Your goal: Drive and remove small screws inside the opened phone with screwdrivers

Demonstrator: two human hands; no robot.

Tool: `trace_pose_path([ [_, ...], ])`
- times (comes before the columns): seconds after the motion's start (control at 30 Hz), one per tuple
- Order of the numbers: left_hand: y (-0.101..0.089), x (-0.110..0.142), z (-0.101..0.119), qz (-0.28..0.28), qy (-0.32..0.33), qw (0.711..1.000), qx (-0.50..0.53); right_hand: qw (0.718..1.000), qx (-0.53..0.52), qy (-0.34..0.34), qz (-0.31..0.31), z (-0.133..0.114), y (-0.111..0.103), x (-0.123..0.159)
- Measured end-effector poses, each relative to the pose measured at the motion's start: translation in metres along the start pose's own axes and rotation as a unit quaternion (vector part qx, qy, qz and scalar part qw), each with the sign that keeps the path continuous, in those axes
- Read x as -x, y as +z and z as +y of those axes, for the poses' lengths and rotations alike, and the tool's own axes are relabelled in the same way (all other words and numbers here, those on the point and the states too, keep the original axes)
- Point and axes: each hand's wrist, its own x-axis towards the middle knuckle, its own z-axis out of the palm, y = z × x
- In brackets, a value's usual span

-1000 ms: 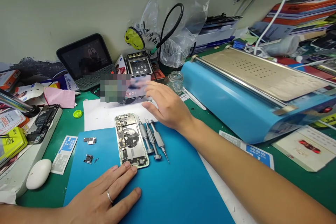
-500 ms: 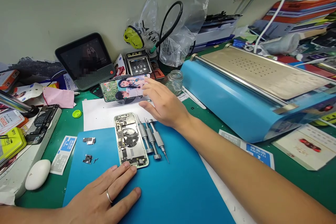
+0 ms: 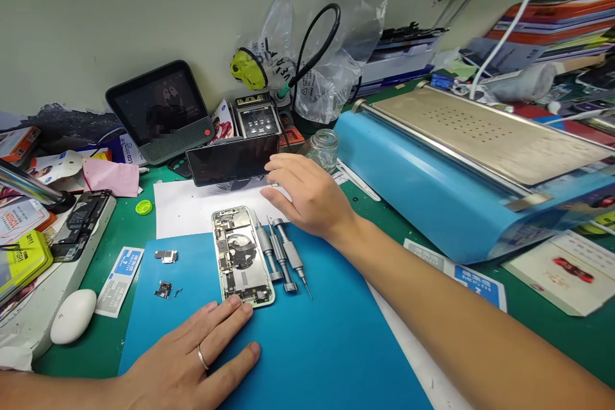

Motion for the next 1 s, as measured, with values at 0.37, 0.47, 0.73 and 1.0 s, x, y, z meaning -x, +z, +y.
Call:
trace_pose_path([
  [0.37,0.007,0.003,0.001,-0.007,-0.003,1.000,0.003,0.999,0.048,-0.021,-0.011,-0.005,-0.003,-0.005],
  [0.47,0.003,0.002,0.001,-0.009,-0.004,1.000,0.007,0.998,0.056,-0.031,-0.006,-0.005,-0.004,-0.006],
  [0.73,-0.006,-0.001,-0.001,-0.034,0.000,0.999,0.008,0.997,0.066,-0.040,-0.019,-0.005,-0.004,-0.006],
  [1.0,-0.001,0.002,0.001,-0.040,-0.009,0.999,0.018,0.995,0.082,-0.033,-0.042,-0.006,-0.006,-0.006],
])
